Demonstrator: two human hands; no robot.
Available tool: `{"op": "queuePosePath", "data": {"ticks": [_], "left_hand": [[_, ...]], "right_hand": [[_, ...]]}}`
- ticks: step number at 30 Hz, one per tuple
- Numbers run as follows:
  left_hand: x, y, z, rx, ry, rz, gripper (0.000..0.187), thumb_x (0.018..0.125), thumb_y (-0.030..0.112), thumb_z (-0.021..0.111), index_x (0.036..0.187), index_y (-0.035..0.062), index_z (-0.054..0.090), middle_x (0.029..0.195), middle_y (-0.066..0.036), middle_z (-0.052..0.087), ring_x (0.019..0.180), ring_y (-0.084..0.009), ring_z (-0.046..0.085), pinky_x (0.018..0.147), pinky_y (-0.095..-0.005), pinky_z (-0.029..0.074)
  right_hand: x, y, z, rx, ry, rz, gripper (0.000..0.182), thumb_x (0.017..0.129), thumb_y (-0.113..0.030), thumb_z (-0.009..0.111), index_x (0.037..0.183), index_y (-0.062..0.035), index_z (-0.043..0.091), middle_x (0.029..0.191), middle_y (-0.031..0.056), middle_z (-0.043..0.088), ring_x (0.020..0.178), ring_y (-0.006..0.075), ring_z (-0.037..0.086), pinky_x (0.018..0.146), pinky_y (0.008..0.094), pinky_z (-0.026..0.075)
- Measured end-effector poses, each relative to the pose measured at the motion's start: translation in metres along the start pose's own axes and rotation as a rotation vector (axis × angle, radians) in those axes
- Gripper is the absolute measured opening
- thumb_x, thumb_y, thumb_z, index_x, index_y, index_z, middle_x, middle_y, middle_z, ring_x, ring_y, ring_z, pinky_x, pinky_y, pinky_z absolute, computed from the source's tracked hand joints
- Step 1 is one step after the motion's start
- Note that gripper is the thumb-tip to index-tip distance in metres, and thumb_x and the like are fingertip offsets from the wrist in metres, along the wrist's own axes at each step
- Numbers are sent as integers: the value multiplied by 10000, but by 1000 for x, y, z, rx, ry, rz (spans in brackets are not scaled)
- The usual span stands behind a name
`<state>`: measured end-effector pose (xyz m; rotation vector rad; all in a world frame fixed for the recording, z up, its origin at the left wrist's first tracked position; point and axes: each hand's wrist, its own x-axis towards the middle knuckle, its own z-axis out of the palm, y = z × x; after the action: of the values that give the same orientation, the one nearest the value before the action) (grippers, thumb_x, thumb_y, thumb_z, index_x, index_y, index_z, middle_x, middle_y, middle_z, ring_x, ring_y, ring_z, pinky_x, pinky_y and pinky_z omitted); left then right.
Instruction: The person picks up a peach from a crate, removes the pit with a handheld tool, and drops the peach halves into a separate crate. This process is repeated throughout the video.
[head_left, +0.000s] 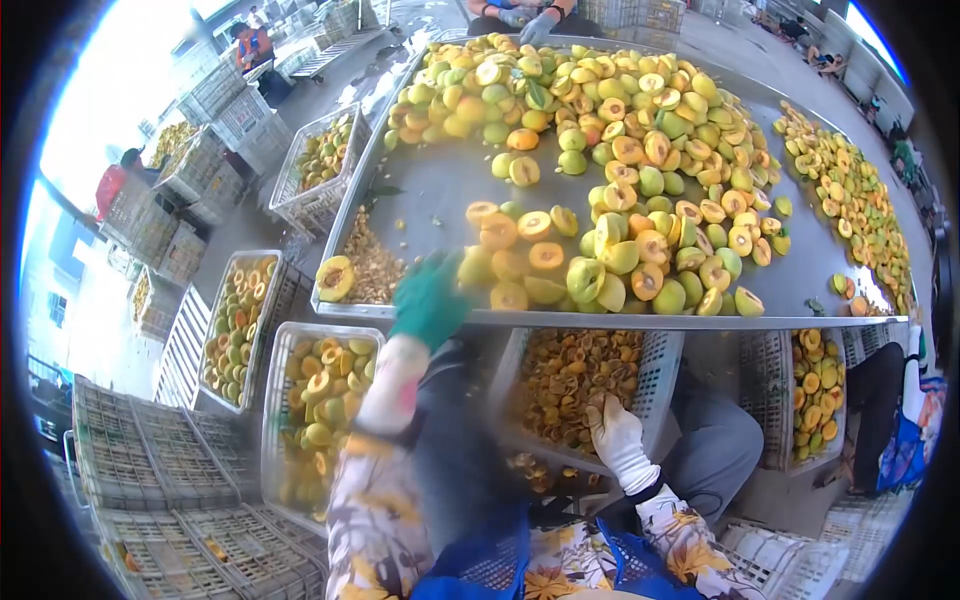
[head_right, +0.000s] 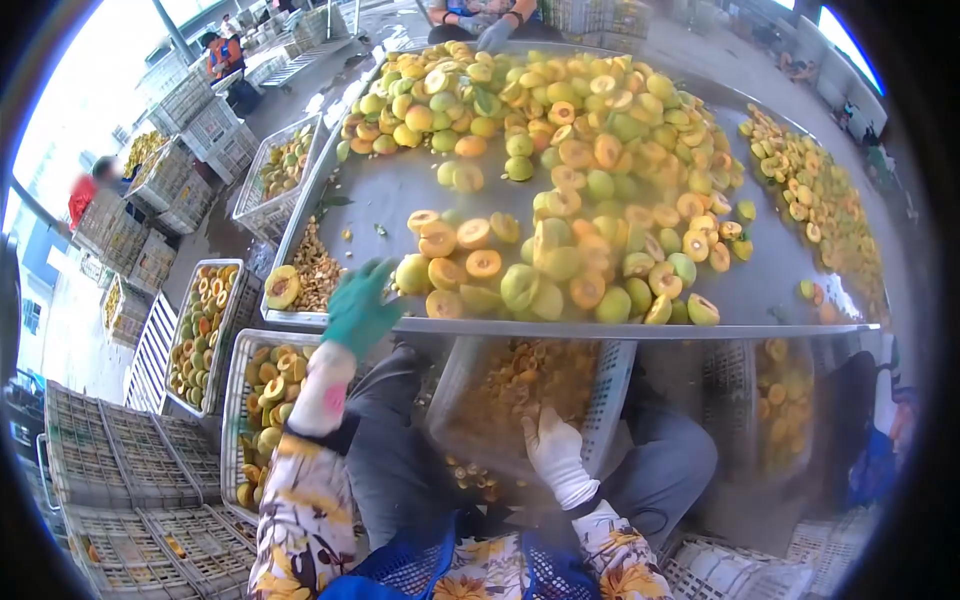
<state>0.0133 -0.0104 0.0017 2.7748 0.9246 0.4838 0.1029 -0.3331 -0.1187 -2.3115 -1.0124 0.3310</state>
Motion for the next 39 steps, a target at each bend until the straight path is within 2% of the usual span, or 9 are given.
{"op": "queuePosePath", "data": {"ticks": [8,9,12,13,17,20,25,35,39], "left_hand": [[64,4,17,-168,-412,-210,658,717,340,739,1265,75,489,1099,-174,631,967,-347,632,852,-417,502],[53,-55,76,-595,-108,-158,565,790,309,697,1244,40,495,1055,-184,636,923,-324,652,769,-397,537],[0,-49,8,-1794,-277,-383,525,888,421,559,1231,26,514,1066,-149,635,931,-272,638,821,-395,533],[-24,-30,-13,-1822,-127,-415,549,896,460,542,1228,24,509,1043,-152,634,886,-256,642,738,-370,536],[-89,46,-25,-2029,8,-613,635,916,582,458,1218,26,504,995,-138,625,782,-221,640,576,-309,543],[-121,89,-15,-2071,-54,-622,620,931,576,438,1217,30,501,1014,-117,613,820,-230,628,663,-324,547],[-139,112,4,-2167,-139,-468,566,954,515,446,1242,28,474,1088,-115,581,983,-214,589,882,-354,494],[-142,97,7,-1512,-225,-229,425,982,353,471,1187,-10,553,1026,-71,610,913,-155,599,824,-280,487],[-128,72,20,-1351,-585,-220,395,985,319,464,1196,-3,553,1046,-72,608,923,-146,594,835,-271,481]], "right_hand": [[-28,8,-10,161,-49,76,354,944,-335,503,958,7,595,749,257,628,739,441,621,658,486,495],[-28,3,-13,177,-35,67,350,946,-334,507,953,5,593,754,252,630,745,438,622,663,477,496],[-28,9,-14,367,-28,125,368,958,-349,501,900,5,584,724,234,623,703,434,611,647,448,490],[-28,33,6,443,-87,135,409,977,-411,475,916,-13,545,667,99,594,538,174,581,499,294,453],[-12,-41,-39,711,-142,140,367,992,-371,468,909,-20,536,597,13,512,479,97,493,435,256,403],[-14,-95,-65,538,-42,-261,245,946,-216,552,812,-11,553,606,198,577,571,312,633,502,383,475],[-12,-123,-91,180,-1,-395,188,931,-211,570,880,-32,545,604,173,582,535,352,603,459,401,465],[-5,-115,-86,42,-188,-406,401,966,-350,478,817,19,528,589,230,571,572,391,612,507,454,482],[0,-101,-76,342,-372,-456,366,981,-331,457,874,14,516,642,279,554,580,431,584,489,455,451]]}}
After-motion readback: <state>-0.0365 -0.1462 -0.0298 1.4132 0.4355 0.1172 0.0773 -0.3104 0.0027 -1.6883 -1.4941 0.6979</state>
